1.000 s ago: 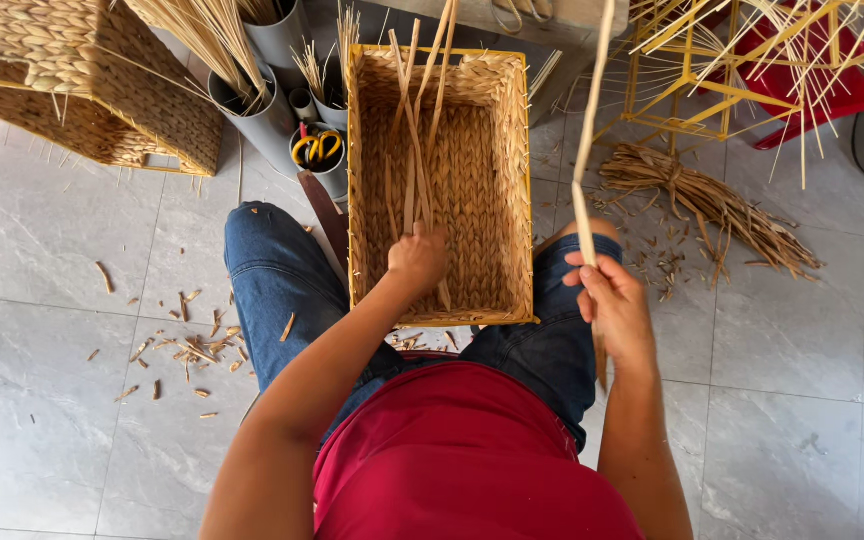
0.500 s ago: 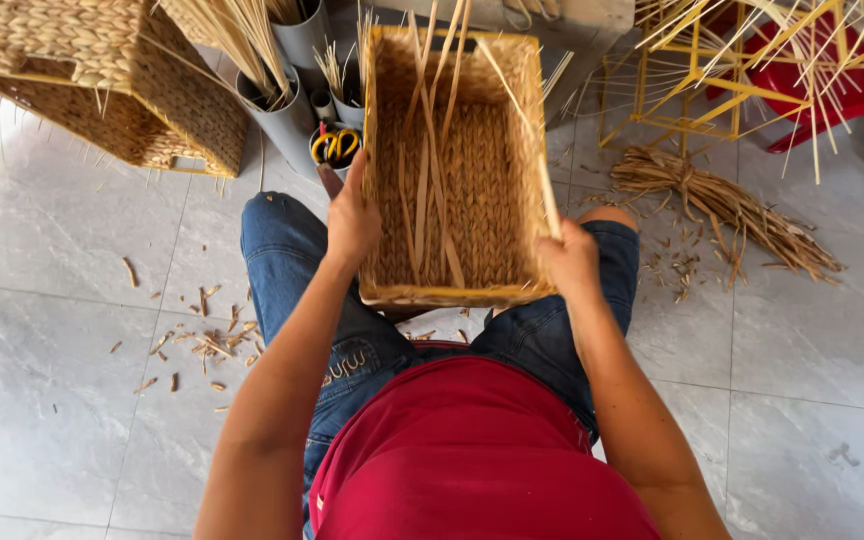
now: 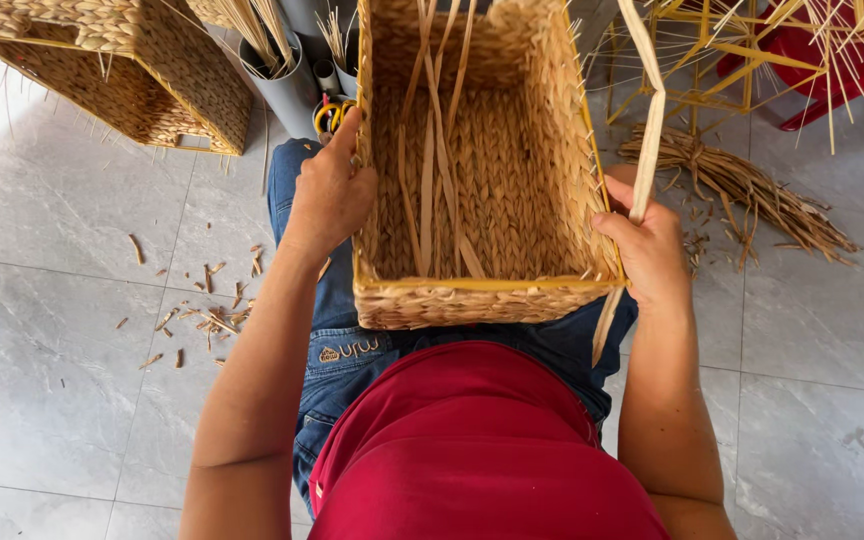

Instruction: The person sits on a low stool with a woven water-hyacinth basket on their lap and weaves flat palm-leaf strips into the basket's rim and walls, tucking and tightening each strip by hand. They use scissors to trim the basket edge and pull new strips from a bundle to continue weaving.

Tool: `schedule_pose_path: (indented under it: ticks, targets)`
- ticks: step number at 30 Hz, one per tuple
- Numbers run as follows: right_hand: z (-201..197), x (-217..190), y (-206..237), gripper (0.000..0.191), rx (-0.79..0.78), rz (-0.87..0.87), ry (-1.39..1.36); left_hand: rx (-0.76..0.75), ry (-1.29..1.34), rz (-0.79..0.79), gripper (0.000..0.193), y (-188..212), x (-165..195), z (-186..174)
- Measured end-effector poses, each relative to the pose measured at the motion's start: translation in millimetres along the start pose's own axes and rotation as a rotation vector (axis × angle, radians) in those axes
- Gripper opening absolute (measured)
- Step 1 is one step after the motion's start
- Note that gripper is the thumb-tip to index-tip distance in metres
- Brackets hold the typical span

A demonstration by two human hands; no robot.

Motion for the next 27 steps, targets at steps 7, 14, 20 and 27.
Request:
schedule_pose_path:
  ticks: [7, 14, 20, 27]
  targets:
    - [-7.6, -44.7, -0.3, 0.039, 0.156, -0.211, 0.132, -0.019, -0.066, -0.093, 0.065, -54.9, -14.4, 22.5]
    - [2.3, -110.9, 93.7, 0.042, -0.191, -0.221, 0.150, 0.209, 0.046, 0.054, 0.050, -24.0, 11.7, -15.5]
    - [32.9, -61.4, 145.9, 0.046, -0.619, 0.114, -0.039, 0.213, 0.216, 0.450, 0.013, 126.9, 86.2, -42.0]
    - [46.3, -0.4, 176.5, 0.050, -0.820, 0.399, -0.047, -0.868, 1.034, -0.027, 0.043, 175.4, 100.3, 101.8]
Point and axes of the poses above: each hand's wrist, its own y-axis away from the middle knuckle, its own z-axis out of the palm, x = y × z, the point moved 9 cm from there along -y, towards the middle knuckle, and after that the axes turned 12 degrees about -z, right-handed, at the moved point
